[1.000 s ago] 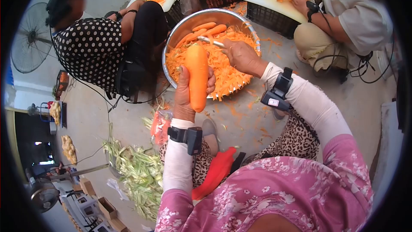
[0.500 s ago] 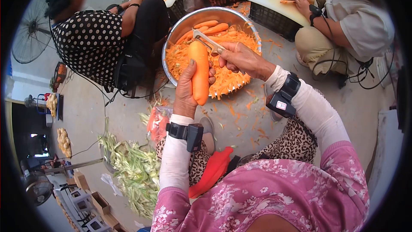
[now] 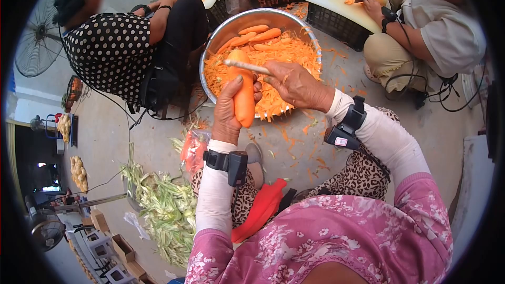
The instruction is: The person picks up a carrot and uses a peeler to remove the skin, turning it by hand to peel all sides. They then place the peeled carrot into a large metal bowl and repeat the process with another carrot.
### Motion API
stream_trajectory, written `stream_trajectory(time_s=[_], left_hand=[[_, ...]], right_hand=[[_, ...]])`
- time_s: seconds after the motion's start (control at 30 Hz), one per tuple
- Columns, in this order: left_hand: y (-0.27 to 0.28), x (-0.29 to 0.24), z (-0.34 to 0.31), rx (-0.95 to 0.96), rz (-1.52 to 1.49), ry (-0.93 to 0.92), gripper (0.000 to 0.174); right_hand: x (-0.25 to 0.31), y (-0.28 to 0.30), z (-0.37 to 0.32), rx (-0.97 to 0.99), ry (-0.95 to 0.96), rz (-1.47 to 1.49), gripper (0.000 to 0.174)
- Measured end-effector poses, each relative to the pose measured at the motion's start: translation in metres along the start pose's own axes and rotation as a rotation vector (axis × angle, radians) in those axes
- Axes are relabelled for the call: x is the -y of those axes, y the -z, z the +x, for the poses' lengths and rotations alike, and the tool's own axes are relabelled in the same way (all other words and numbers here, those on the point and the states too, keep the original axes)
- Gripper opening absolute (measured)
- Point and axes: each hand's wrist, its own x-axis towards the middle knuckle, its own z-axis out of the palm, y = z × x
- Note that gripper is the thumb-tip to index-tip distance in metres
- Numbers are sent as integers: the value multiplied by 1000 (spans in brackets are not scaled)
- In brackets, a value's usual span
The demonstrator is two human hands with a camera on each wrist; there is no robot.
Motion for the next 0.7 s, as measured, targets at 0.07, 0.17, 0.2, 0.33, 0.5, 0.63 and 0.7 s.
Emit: stream_trajectory(time_s=[0.07, 0.17, 0.2, 0.33, 0.5, 0.63, 0.7], left_hand=[[-4, 0, -2, 4, -3, -21, 35], [-4, -1, -5, 91, -8, -8, 41], [-1, -2, -6, 168, -41, 17, 45], [-16, -5, -11, 311, 27, 35, 53], [-3, -4, -3, 73, -85, -46, 50], [-5, -5, -3, -91, 41, -90, 53], [-11, -4, -7, -79, 36, -81, 52]], right_hand=[[8, 0, -3, 77, -3, -5, 10], [2, -3, -1, -4, 28, -90, 12], [-7, -2, 2, -5, 23, -91, 12], [-34, 3, 15, 26, -291, -241, 13], [-13, 4, 15, -118, -212, -49, 15], [0, -2, 4, -98, -51, -43, 13], [3, -6, 0, -29, -6, -50, 12]])
